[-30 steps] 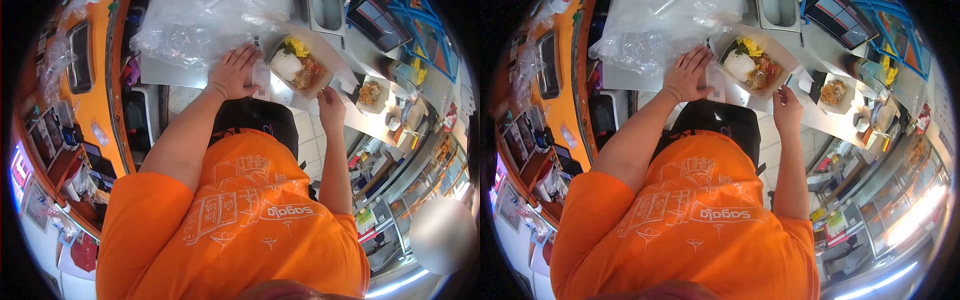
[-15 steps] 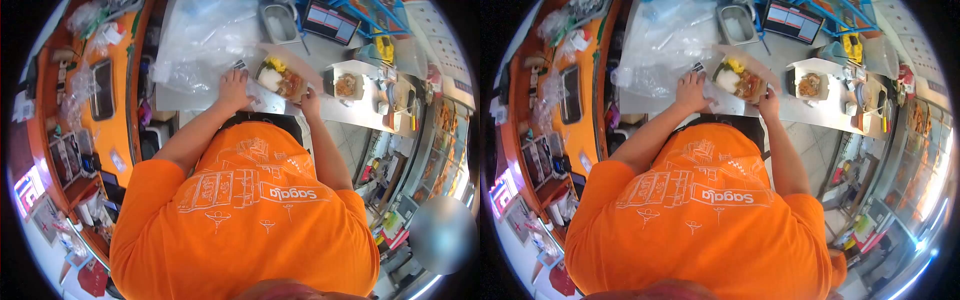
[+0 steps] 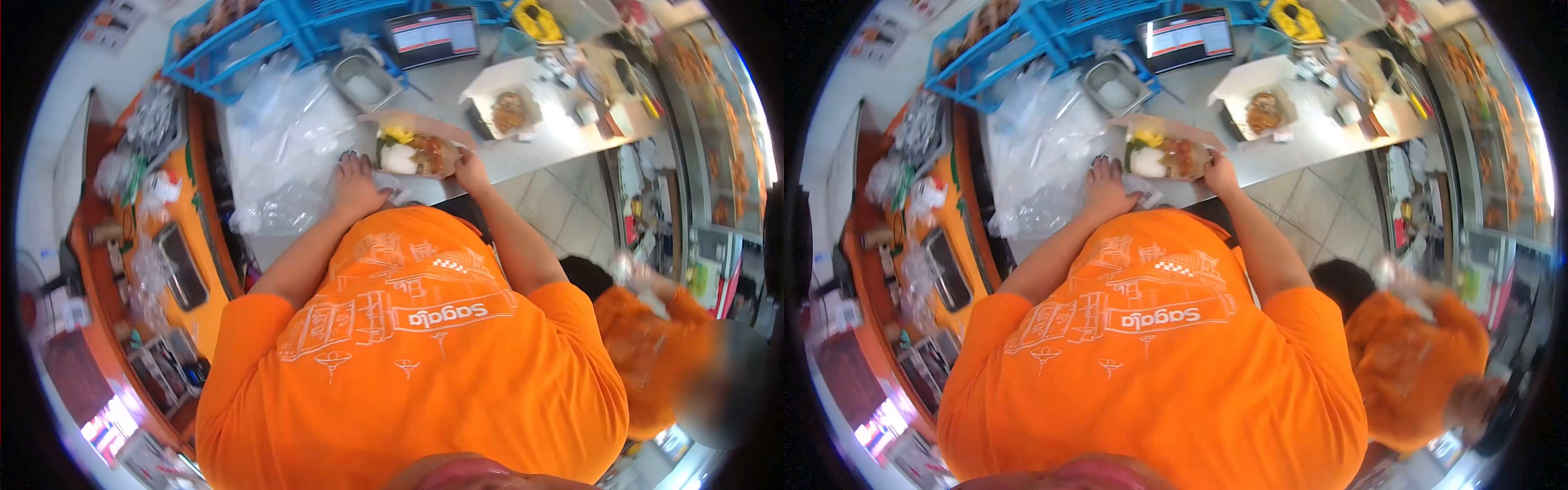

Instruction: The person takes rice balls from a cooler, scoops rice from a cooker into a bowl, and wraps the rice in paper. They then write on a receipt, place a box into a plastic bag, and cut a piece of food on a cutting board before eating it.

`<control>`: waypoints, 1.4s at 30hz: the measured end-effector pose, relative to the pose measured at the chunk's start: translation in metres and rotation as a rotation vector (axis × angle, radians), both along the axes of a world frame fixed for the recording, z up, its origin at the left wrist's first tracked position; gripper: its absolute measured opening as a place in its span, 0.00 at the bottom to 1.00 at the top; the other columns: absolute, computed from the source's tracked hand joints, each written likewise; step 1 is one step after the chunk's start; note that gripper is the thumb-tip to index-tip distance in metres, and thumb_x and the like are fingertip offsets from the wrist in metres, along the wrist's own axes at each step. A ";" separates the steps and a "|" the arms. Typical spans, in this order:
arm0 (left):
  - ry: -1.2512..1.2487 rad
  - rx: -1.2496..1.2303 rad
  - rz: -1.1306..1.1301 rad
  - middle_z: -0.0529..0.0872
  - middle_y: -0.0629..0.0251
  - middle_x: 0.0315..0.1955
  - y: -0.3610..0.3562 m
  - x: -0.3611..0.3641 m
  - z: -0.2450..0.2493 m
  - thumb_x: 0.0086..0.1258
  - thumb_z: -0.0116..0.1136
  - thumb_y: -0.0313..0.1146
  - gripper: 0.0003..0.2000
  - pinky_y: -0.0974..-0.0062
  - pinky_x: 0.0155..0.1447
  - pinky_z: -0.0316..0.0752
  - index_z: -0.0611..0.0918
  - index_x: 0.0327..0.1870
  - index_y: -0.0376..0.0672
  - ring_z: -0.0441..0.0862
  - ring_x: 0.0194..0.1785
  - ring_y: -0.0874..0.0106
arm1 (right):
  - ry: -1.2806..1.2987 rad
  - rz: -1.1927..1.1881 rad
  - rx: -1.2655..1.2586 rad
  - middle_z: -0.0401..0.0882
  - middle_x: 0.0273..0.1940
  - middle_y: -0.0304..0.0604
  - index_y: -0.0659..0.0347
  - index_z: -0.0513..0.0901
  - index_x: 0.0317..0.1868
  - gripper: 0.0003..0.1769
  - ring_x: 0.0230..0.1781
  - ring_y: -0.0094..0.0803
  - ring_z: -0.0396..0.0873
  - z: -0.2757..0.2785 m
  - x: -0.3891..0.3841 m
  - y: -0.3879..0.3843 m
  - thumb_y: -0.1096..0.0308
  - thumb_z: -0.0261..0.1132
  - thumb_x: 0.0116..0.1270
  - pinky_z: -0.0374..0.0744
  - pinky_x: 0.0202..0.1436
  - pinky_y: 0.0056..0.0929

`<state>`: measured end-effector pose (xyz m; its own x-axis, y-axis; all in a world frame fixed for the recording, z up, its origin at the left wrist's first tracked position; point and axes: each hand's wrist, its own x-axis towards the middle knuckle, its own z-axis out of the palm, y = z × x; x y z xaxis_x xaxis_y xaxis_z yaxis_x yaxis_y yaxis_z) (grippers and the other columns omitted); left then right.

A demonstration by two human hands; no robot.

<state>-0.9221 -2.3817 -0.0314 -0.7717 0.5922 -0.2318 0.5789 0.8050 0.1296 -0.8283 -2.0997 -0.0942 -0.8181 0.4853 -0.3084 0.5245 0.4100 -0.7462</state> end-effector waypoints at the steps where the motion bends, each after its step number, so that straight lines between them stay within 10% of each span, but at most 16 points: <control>1: 0.027 0.072 -0.027 0.60 0.42 0.75 -0.001 -0.002 -0.009 0.58 0.67 0.60 0.52 0.44 0.77 0.51 0.60 0.76 0.32 0.54 0.79 0.46 | 0.007 -0.040 0.005 0.86 0.47 0.63 0.64 0.76 0.66 0.25 0.47 0.47 0.88 -0.002 0.004 0.000 0.69 0.54 0.69 0.84 0.50 0.41; 10: -0.103 0.359 0.029 0.56 0.41 0.77 -0.016 -0.010 -0.028 0.56 0.73 0.51 0.55 0.51 0.82 0.45 0.55 0.78 0.29 0.47 0.82 0.48 | -0.254 0.158 0.290 0.85 0.45 0.59 0.61 0.82 0.50 0.17 0.46 0.55 0.83 0.148 -0.014 -0.032 0.58 0.58 0.72 0.80 0.51 0.48; 14: -0.225 0.790 0.195 0.66 0.41 0.71 -0.037 -0.014 0.005 0.62 0.69 0.37 0.39 0.56 0.74 0.61 0.64 0.72 0.32 0.61 0.75 0.48 | 0.751 -0.097 0.538 0.85 0.38 0.57 0.59 0.85 0.47 0.15 0.41 0.55 0.83 0.188 -0.046 -0.039 0.59 0.57 0.72 0.81 0.48 0.48; 16: -0.300 0.957 0.351 0.69 0.42 0.68 -0.034 -0.016 0.030 0.64 0.67 0.33 0.33 0.57 0.70 0.67 0.68 0.69 0.32 0.66 0.72 0.49 | 0.537 0.007 0.368 0.85 0.39 0.55 0.59 0.85 0.48 0.14 0.42 0.54 0.83 0.189 -0.068 -0.031 0.60 0.59 0.71 0.80 0.50 0.47; 18: 0.142 1.055 0.248 0.73 0.45 0.61 -0.011 -0.026 0.069 0.66 0.63 0.31 0.25 0.57 0.64 0.71 0.72 0.64 0.34 0.71 0.66 0.51 | 0.317 0.129 0.194 0.84 0.40 0.54 0.58 0.85 0.48 0.13 0.43 0.53 0.82 0.181 -0.070 -0.030 0.61 0.61 0.70 0.80 0.51 0.46; 20: -0.062 0.877 0.184 0.73 0.45 0.61 0.010 -0.045 0.069 0.66 0.63 0.31 0.25 0.57 0.63 0.71 0.72 0.64 0.35 0.71 0.65 0.50 | -0.272 0.513 0.136 0.81 0.46 0.51 0.57 0.83 0.52 0.18 0.51 0.52 0.79 0.158 -0.068 -0.038 0.60 0.68 0.65 0.78 0.55 0.45; 25: 0.007 0.279 -0.167 0.73 0.45 0.60 0.020 -0.023 0.038 0.68 0.64 0.34 0.25 0.57 0.62 0.72 0.72 0.64 0.36 0.70 0.65 0.46 | 0.196 0.388 0.448 0.76 0.55 0.52 0.53 0.78 0.61 0.28 0.58 0.51 0.75 0.076 0.002 -0.060 0.63 0.73 0.60 0.76 0.61 0.47; 28: 0.124 0.383 -0.160 0.73 0.48 0.58 0.013 -0.008 0.010 0.69 0.66 0.34 0.26 0.60 0.63 0.72 0.73 0.64 0.34 0.73 0.63 0.50 | 0.347 0.079 0.425 0.74 0.55 0.56 0.57 0.74 0.66 0.35 0.58 0.54 0.74 0.072 0.019 -0.070 0.68 0.75 0.57 0.75 0.63 0.47; 31: -0.564 1.025 0.395 0.72 0.50 0.61 0.021 -0.006 -0.015 0.61 0.70 0.22 0.38 0.62 0.66 0.73 0.63 0.73 0.34 0.74 0.63 0.58 | 0.322 -0.142 -0.234 0.73 0.59 0.62 0.66 0.70 0.69 0.36 0.61 0.62 0.71 0.051 0.010 -0.077 0.67 0.71 0.61 0.72 0.66 0.49; 35: -0.413 0.536 0.288 0.76 0.54 0.57 0.026 -0.025 0.005 0.66 0.67 0.23 0.35 0.67 0.63 0.77 0.62 0.72 0.31 0.78 0.60 0.65 | 0.206 -0.177 -0.084 0.74 0.59 0.64 0.66 0.69 0.69 0.33 0.61 0.60 0.73 0.015 -0.010 -0.077 0.66 0.67 0.66 0.72 0.67 0.48; 37: -0.979 0.936 0.645 0.77 0.52 0.57 0.032 -0.030 0.017 0.69 0.64 0.23 0.28 0.70 0.59 0.78 0.64 0.67 0.31 0.79 0.56 0.67 | 0.249 -0.150 -0.013 0.75 0.58 0.66 0.68 0.70 0.68 0.30 0.62 0.58 0.74 0.022 -0.014 -0.075 0.64 0.64 0.70 0.72 0.68 0.48; 42: -0.851 0.997 0.680 0.78 0.53 0.54 0.027 -0.041 -0.012 0.72 0.65 0.29 0.23 0.69 0.57 0.78 0.67 0.61 0.32 0.79 0.54 0.68 | 0.140 -0.112 -0.180 0.79 0.56 0.66 0.70 0.73 0.63 0.27 0.59 0.57 0.78 0.047 -0.031 -0.060 0.61 0.64 0.69 0.75 0.65 0.49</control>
<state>-0.9628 -2.3552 -0.0431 -0.8039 0.3636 -0.4707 -0.3970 0.2611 0.8799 -0.8592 -2.1594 -0.0472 -0.8032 0.5229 -0.2855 0.4454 0.2087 -0.8707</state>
